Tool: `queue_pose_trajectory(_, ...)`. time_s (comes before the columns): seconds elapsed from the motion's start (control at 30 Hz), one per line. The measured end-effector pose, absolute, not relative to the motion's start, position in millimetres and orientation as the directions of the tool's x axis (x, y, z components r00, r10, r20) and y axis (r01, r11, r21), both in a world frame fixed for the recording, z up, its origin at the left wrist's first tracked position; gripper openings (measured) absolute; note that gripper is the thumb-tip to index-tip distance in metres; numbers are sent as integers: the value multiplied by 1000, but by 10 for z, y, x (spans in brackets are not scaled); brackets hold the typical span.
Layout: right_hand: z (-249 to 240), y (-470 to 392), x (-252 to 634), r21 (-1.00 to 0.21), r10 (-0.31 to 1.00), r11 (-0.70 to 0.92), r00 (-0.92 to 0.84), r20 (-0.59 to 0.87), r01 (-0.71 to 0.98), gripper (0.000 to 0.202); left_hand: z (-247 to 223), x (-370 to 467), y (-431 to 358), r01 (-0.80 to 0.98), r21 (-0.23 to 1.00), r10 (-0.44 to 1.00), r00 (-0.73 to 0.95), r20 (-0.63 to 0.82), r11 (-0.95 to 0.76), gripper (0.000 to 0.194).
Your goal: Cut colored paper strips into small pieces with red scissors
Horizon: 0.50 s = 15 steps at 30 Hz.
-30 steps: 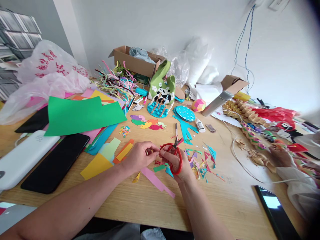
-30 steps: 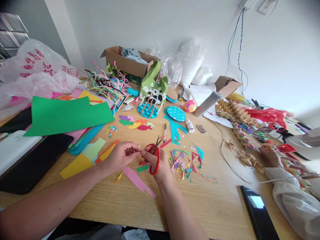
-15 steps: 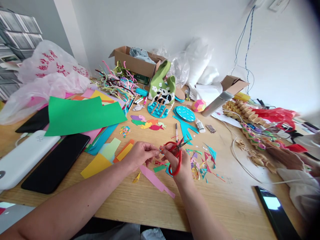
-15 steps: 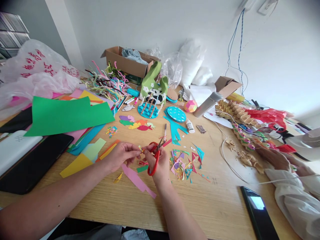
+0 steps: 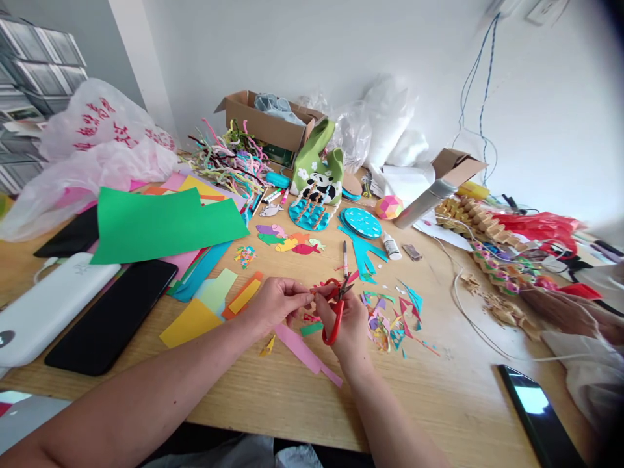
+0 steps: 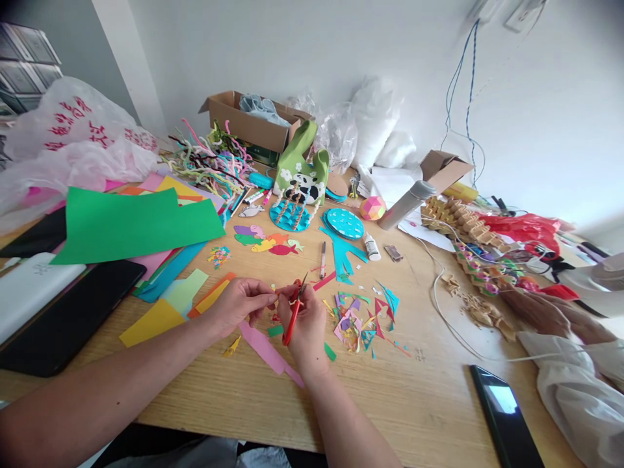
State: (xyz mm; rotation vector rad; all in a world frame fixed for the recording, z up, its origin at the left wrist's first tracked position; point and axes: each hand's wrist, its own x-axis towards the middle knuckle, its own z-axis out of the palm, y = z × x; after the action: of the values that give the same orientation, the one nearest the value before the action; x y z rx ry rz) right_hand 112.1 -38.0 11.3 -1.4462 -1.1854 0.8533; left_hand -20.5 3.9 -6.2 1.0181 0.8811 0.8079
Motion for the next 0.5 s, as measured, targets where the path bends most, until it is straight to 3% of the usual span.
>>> queue_pose_trajectory(0.23,158,-388,1160,-958,977,10,199,70,285,25,-61,-228,69,-222,917,891,393,-228,332,20)
queue_pose_trajectory(0.5,64,-394,1213,-924,993,-29,-96,-71,382,42,-24,-295,139,-371,875,900,412,-144,310,16)
